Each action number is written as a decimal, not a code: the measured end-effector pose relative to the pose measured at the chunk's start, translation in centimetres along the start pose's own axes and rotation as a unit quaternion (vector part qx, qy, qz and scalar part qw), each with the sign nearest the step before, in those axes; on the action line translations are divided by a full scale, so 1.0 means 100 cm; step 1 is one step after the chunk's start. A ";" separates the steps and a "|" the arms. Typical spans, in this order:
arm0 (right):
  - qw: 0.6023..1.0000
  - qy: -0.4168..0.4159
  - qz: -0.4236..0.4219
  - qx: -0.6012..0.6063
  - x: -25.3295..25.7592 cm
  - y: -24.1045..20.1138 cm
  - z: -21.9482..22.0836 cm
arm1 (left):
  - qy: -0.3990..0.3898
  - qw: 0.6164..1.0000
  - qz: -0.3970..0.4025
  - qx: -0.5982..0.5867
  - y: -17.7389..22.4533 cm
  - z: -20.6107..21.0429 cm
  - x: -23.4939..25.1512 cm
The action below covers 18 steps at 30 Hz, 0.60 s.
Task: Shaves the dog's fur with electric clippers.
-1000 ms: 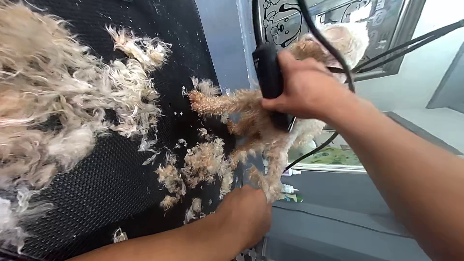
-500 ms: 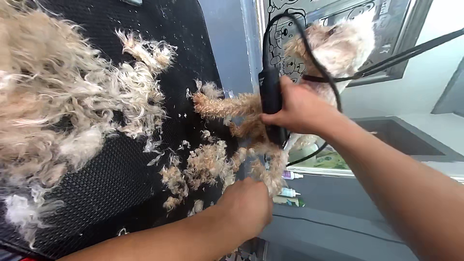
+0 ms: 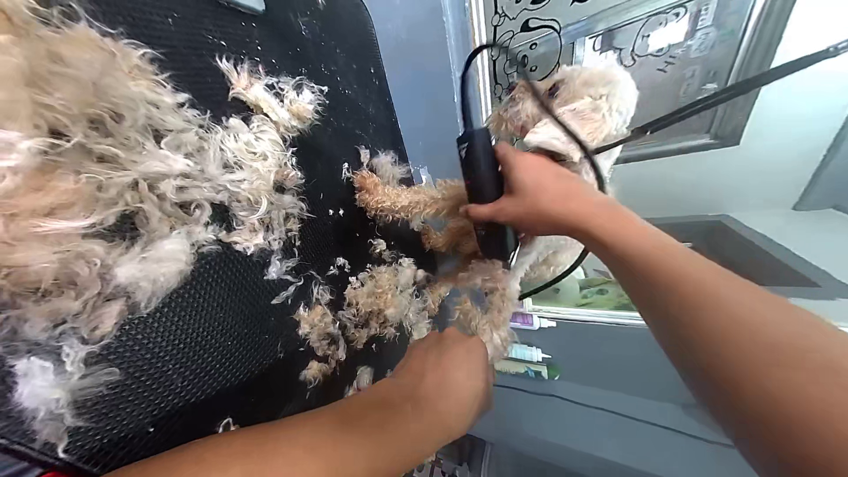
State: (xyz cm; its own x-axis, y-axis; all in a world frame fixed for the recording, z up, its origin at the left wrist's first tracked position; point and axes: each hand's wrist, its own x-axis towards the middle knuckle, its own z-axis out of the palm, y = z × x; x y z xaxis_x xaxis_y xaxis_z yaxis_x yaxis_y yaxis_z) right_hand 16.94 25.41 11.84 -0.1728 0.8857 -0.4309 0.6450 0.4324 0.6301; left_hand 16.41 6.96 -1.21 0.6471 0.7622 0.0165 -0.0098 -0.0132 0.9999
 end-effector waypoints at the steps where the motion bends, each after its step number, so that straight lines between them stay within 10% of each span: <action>1: 0.999 0.032 -0.008 0.009 -0.002 -0.001 -0.007 | -0.003 1.000 -0.003 0.001 -0.001 0.003 0.000; 4: 0.993 0.101 -0.024 -0.055 -0.012 -0.008 -0.022 | -0.006 1.000 -0.008 0.008 0.001 0.003 0.001; 12: 0.996 -0.068 0.056 -0.033 0.006 -0.010 -0.002 | -0.034 0.999 -0.014 0.032 -0.006 0.013 -0.001; 18: 0.993 0.055 0.029 -0.101 -0.013 -0.021 -0.003 | -0.019 0.999 0.003 0.035 -0.002 0.012 -0.001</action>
State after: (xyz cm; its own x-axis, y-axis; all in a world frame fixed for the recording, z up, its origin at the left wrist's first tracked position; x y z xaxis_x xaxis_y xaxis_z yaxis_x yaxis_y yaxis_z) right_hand 15.55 23.40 11.28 -0.2267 0.9183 -0.3245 0.4956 0.3956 0.7732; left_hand 17.21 6.10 -1.42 0.6763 0.7363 0.0202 0.0390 -0.0632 0.9972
